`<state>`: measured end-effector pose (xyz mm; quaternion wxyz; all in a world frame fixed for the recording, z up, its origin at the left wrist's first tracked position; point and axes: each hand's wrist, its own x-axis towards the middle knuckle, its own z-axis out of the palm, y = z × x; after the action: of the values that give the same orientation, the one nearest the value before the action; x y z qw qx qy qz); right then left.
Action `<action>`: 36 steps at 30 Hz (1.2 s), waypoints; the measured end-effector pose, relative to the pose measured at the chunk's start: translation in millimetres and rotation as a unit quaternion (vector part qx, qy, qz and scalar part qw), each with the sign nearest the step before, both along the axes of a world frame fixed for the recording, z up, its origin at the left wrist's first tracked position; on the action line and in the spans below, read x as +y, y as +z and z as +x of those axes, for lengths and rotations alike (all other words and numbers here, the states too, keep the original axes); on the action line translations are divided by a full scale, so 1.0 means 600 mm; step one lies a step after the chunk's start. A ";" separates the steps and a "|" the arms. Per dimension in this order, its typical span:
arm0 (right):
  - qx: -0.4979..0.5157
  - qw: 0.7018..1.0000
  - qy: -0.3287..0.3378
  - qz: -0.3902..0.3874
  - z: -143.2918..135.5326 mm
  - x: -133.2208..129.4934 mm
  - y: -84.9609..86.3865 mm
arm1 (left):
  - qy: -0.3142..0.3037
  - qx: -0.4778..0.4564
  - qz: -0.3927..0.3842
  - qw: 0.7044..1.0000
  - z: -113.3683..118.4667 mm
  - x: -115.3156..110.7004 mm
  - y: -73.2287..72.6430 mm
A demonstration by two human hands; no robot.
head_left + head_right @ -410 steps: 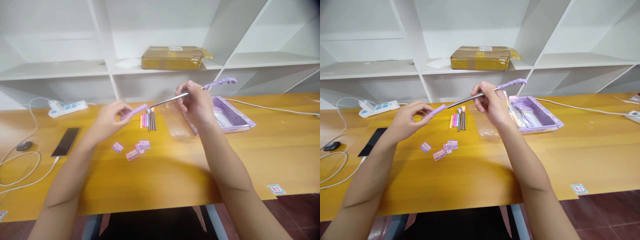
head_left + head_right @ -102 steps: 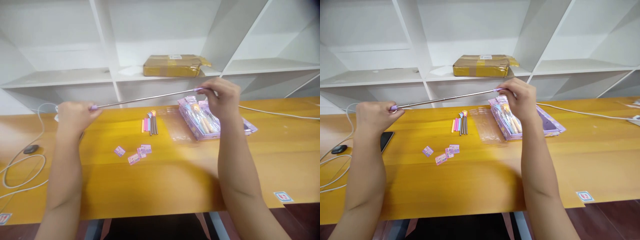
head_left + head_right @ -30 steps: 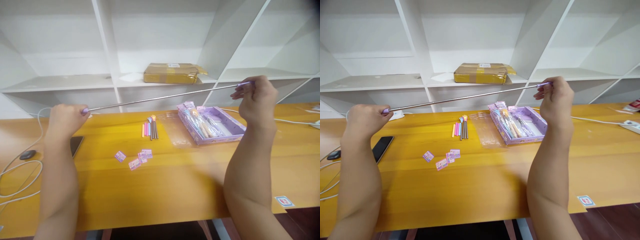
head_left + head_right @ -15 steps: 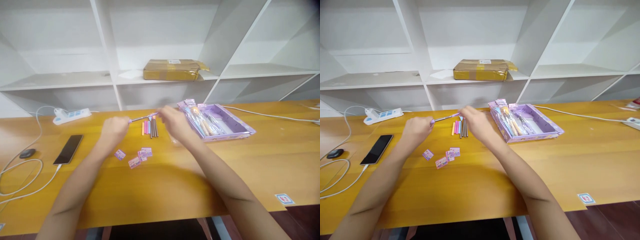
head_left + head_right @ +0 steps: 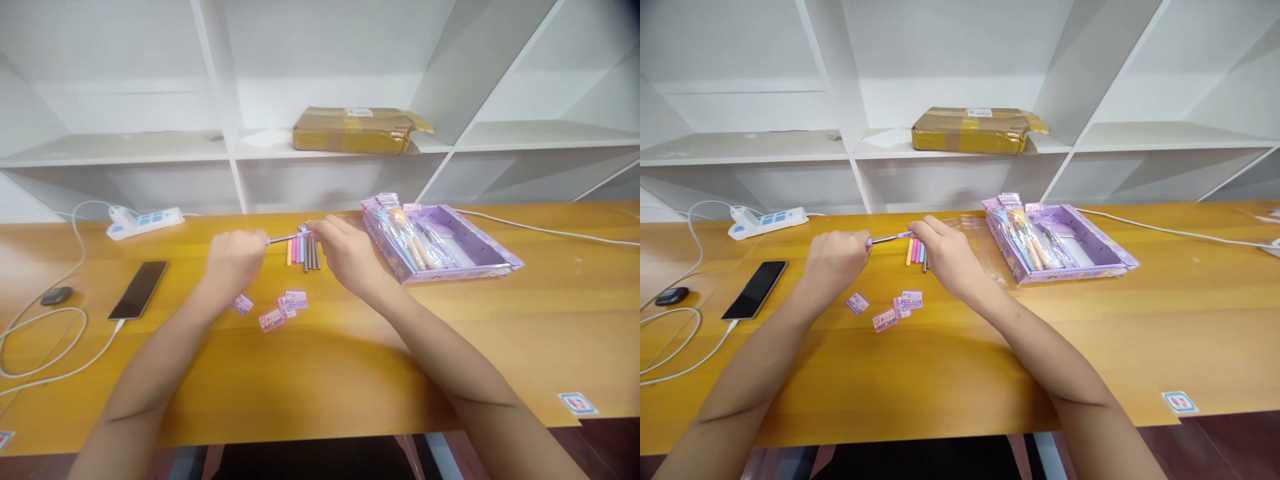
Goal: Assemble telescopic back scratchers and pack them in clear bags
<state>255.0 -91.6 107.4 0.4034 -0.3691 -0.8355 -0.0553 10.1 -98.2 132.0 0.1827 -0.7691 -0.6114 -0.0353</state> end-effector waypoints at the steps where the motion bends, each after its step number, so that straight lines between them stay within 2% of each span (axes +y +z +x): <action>1: -0.014 1.000 0.012 -0.012 0.002 -0.003 0.004 | -0.004 0.006 0.000 1.000 -0.004 0.000 0.003; 5: -0.080 0.993 0.055 -0.069 0.013 -0.015 0.025 | -0.021 0.029 -0.022 0.999 -0.016 0.002 0.016; 11: -0.083 0.986 0.083 -0.118 0.018 -0.019 0.045 | -0.038 0.030 -0.039 0.998 -0.011 -0.003 0.021; 16: -0.151 0.984 0.071 -0.062 0.023 -0.012 0.039 | -0.061 0.054 -0.051 0.995 -0.012 0.000 0.013; 22: -0.193 0.979 0.037 0.047 0.019 -0.011 0.036 | -0.063 0.071 -0.046 0.994 -0.015 -0.004 0.020; 28: -0.210 0.977 0.030 0.021 0.020 -0.014 0.037 | -0.066 0.069 -0.049 0.994 -0.005 -0.011 0.022; 32: -0.215 0.975 0.005 0.054 0.026 -0.013 0.042 | -0.059 0.059 -0.039 0.996 -0.011 -0.006 0.025; 36: -0.211 0.972 -0.019 0.103 0.036 -0.005 0.047 | -0.026 0.049 -0.028 0.998 -0.023 -0.002 0.040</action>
<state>276.5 -94.5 135.5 0.2530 -0.3217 -0.8842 -0.2251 -3.8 -99.3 155.8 0.1896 -0.7905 -0.5822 0.0145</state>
